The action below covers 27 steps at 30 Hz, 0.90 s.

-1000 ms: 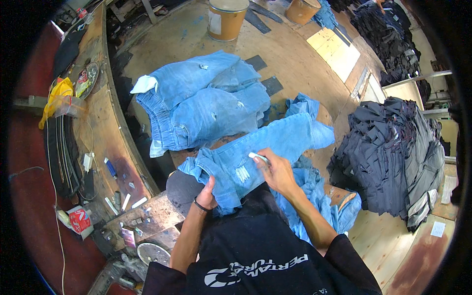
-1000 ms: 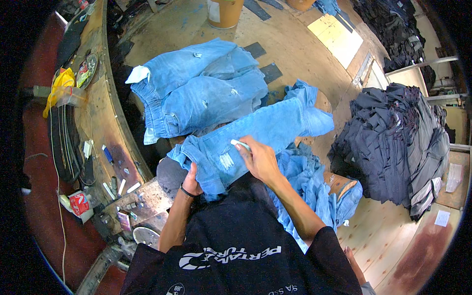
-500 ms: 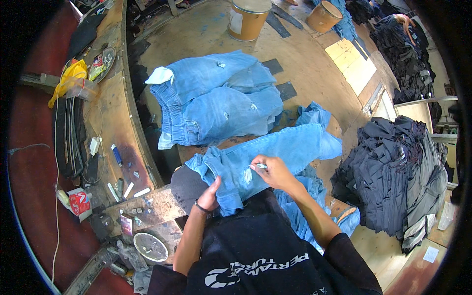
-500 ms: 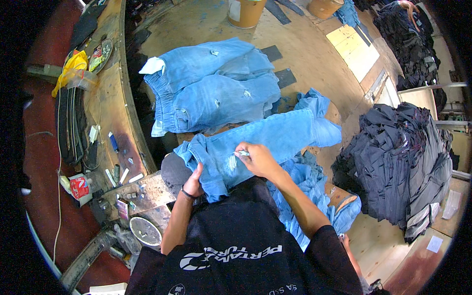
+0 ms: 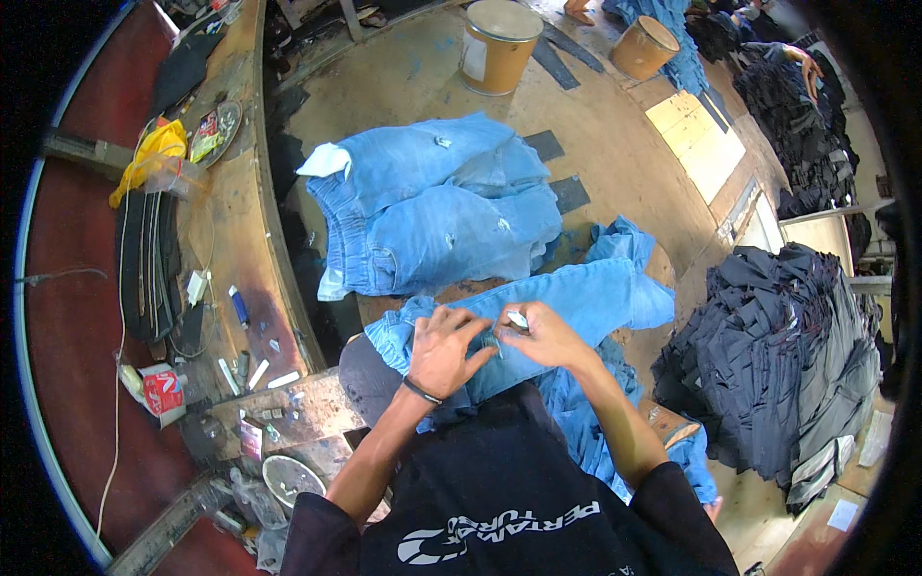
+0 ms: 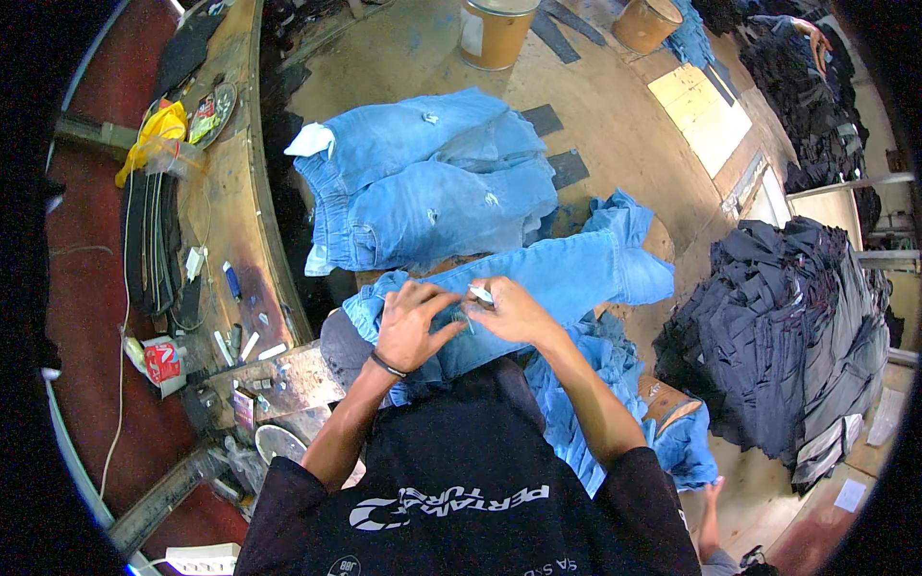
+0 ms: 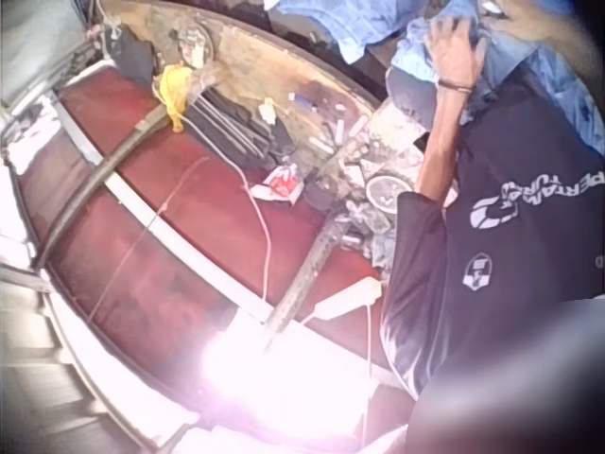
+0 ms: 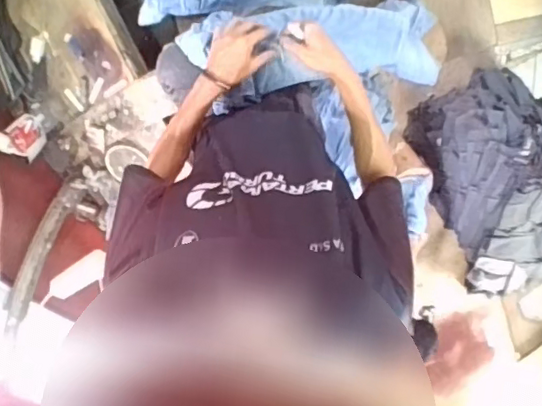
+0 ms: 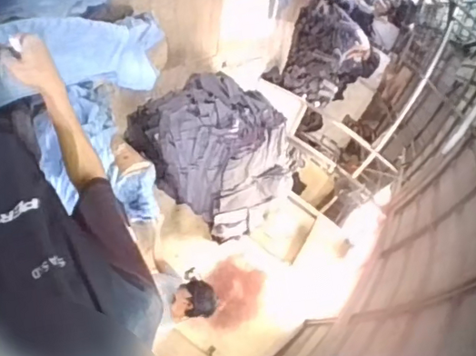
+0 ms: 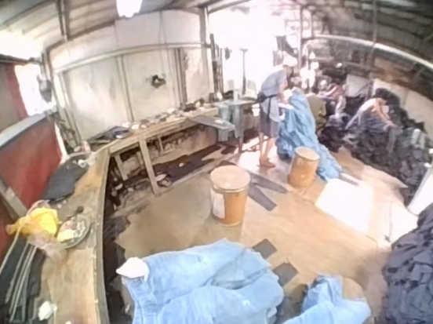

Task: The person marks several pairs of light blue jeans with a white marker on a wooden workbench. They hold each pair steady with one hand and draw lines on the thigh and crotch areas with the other, then place the marked jeans back on the pile.

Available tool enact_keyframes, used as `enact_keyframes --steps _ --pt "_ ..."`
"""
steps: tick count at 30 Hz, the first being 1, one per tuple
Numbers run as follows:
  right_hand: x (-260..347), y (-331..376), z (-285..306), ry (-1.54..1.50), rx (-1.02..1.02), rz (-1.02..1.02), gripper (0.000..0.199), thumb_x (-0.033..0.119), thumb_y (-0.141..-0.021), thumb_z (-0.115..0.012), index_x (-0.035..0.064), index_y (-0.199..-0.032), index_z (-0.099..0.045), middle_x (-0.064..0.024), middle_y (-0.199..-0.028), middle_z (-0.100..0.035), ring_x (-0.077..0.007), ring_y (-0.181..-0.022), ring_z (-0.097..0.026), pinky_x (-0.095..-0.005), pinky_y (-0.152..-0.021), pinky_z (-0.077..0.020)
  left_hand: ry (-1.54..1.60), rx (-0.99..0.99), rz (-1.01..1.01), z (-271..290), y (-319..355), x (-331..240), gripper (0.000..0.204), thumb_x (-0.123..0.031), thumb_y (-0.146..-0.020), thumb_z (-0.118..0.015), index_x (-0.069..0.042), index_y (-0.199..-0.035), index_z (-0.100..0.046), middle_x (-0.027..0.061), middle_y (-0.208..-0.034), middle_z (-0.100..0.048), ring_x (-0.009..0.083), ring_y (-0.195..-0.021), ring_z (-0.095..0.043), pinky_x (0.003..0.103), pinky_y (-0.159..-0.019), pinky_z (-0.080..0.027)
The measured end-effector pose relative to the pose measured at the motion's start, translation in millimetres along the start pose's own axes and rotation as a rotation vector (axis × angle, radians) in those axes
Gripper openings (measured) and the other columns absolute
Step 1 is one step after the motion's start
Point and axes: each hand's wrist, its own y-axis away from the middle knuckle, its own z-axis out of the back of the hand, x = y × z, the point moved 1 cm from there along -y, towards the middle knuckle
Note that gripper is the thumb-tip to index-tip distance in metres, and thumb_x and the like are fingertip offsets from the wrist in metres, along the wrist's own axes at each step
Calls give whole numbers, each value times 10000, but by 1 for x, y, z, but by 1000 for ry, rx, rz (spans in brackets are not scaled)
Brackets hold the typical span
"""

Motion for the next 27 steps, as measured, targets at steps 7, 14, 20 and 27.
enact_keyframes --steps 7,14,20,27 --pt "1 20 6 -63 -241 -143 185 183 -974 -696 17 -1029 -636 -106 -749 -650 -226 -677 -601 -394 -665 -483 186 60 20 -5 -14 14 171 -243 -873 -797 -76 -897 -769 75 -852 -702 246 -797 -682 418 -772 -465" --pt "11 49 -22 -122 -277 -194 211 211 -1046 -621 2 -1021 -620 -78 -756 -695 -182 -695 -627 -381 -669 -491 341 105 128 11 -14 26 164 -148 -913 -760 11 -906 -720 137 -838 -670 272 -706 -664 383 -661 -505" --pt "15 45 -56 -293 -225 -295 227 211 -1058 -630 23 -931 -624 2 -620 -580 -76 -541 -508 -283 -515 -390 322 86 54 14 -13 25 144 -113 -923 -727 3 -880 -654 129 -813 -607 302 -723 -615 421 -663 -480" --pt "19 41 -67 -290 -204 -310 272 256 -1046 -632 12 -926 -638 -25 -612 -592 -105 -550 -547 -326 -525 -415 203 -15 -97 12 -9 22 127 -81 -914 -711 -9 -880 -612 138 -845 -593 354 -807 -583 447 -729 -467"
